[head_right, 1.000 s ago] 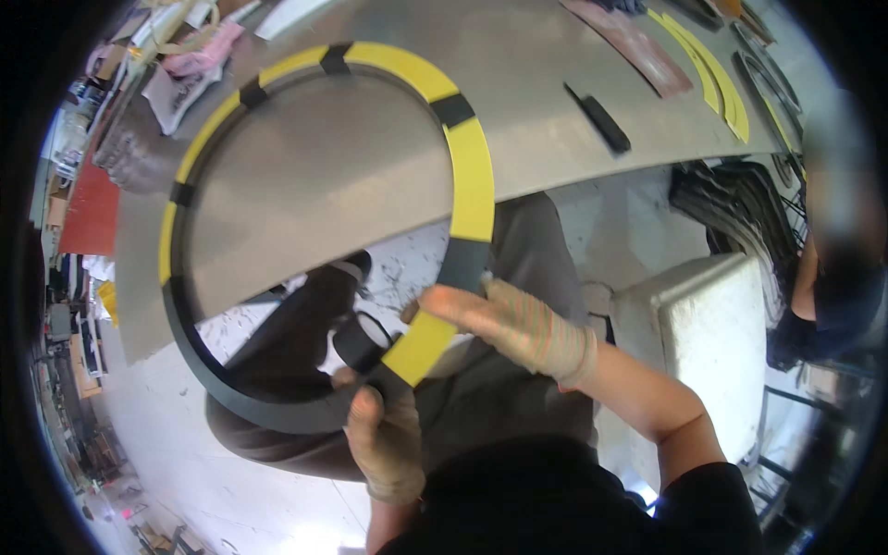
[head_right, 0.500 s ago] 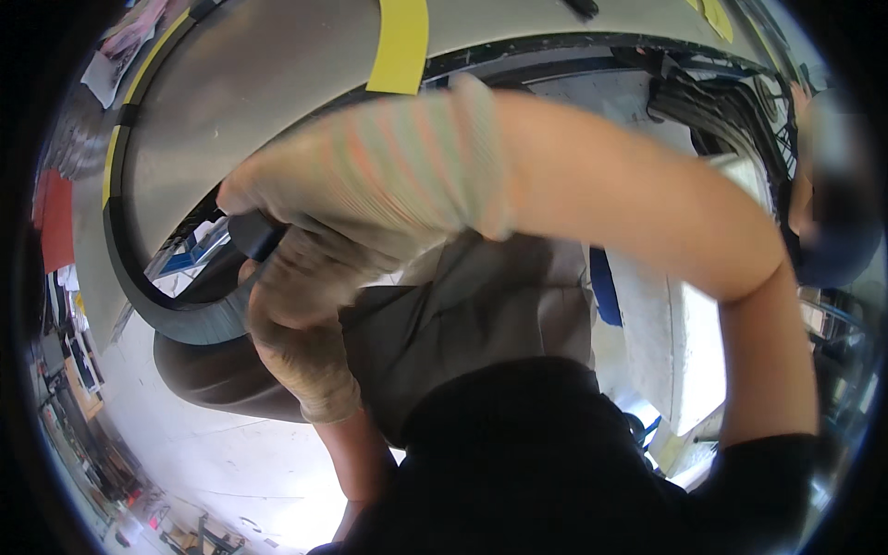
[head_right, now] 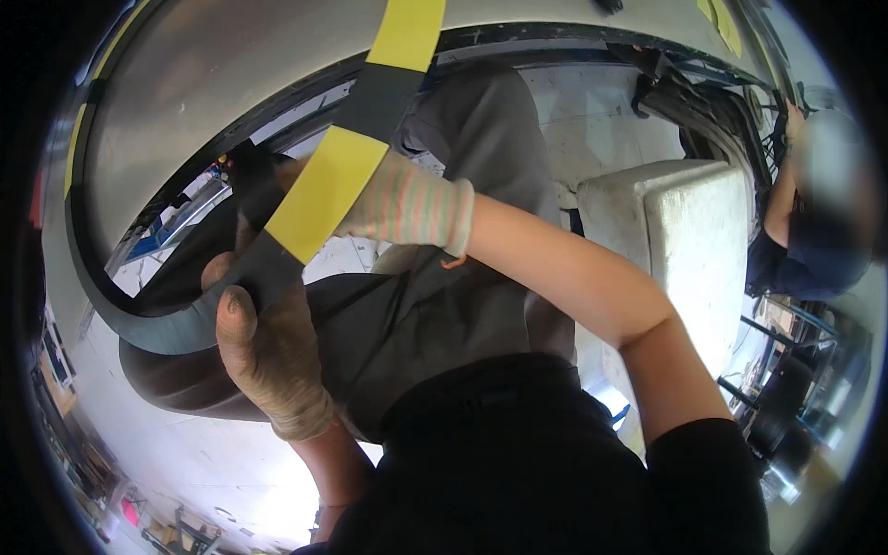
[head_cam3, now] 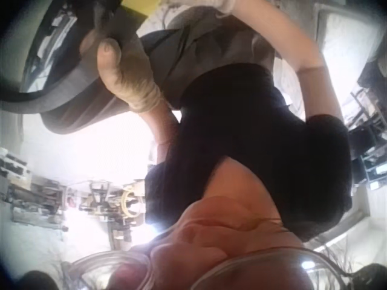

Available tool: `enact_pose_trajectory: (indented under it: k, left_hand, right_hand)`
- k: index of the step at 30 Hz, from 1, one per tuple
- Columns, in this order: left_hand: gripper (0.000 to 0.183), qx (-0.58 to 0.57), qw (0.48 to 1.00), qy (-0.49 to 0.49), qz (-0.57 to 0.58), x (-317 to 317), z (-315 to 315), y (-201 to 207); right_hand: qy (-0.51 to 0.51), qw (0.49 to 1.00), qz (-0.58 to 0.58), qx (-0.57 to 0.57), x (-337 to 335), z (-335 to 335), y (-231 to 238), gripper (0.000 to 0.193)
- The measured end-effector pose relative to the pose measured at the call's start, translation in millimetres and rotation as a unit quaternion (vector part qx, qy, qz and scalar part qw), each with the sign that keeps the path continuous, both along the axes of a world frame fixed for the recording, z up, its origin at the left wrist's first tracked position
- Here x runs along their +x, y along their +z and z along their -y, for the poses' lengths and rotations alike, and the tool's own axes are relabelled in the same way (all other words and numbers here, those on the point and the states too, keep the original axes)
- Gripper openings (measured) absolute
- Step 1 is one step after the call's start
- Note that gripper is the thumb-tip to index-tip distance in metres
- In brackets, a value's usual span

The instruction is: Manually applying black electrical tape in strips to a yellow plastic ring on a workbench.

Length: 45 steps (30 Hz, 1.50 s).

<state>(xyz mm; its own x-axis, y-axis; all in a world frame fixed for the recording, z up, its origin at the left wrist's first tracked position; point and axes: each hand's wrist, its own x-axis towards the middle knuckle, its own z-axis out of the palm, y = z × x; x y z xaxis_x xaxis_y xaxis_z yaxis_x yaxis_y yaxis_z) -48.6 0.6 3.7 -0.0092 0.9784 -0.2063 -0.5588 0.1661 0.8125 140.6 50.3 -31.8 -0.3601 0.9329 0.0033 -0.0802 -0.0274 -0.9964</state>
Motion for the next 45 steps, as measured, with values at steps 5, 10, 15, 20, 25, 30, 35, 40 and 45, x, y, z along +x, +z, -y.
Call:
enact_pose_trajectory:
  k: [5, 10, 15, 20, 25, 30, 35, 40, 45]
  left_hand:
    - [0.052, 0.051, 0.987, 0.024, -0.149, -14, 9, -24]
    - [0.05, 0.021, 0.99, 0.054, 0.126, 14, 7, 5]
    - [0.048, 0.046, 0.994, 0.02, 0.1, 13, 8, -5]
    - [0.045, 0.06, 0.99, 0.068, 0.107, 7, -4, -2]
    - [0.047, 0.089, 0.99, 0.047, 0.097, 9, -15, -1]
    - [0.031, 0.042, 0.989, -0.023, 0.138, -2, -12, 3]
    - [0.048, 0.004, 0.995, 0.014, 0.099, -3, -6, -3]
    - [0.053, 0.016, 0.988, 0.093, 0.124, 26, -1, 14]
    - [0.048, 0.052, 0.994, 0.05, 0.086, 19, -3, -13]
  right_hand:
    - [0.05, 0.984, -0.166, -0.04, 20, 7, 3, 0.05]
    - [0.109, 0.971, -0.005, -0.215, 57, 42, 110, 0.057]
    - [0.019, 0.964, -0.139, -0.225, -7, 7, 123, 0.055]
    - [0.127, 0.867, -0.07, -0.477, -15, 9, 128, 0.046]
    - [0.087, 0.933, 0.137, -0.32, -3, 46, 71, 0.049]
    - [-0.009, 0.999, -0.04, 0.022, -12, -23, -23, 0.054]
    - [-0.008, 0.969, -0.208, -0.136, 21, 8, 2, 0.051]
    - [0.051, 0.986, 0.036, -0.154, 61, 14, 127, 0.06]
    - [0.194, 0.906, -0.222, -0.304, 11, -48, 113, 0.044]
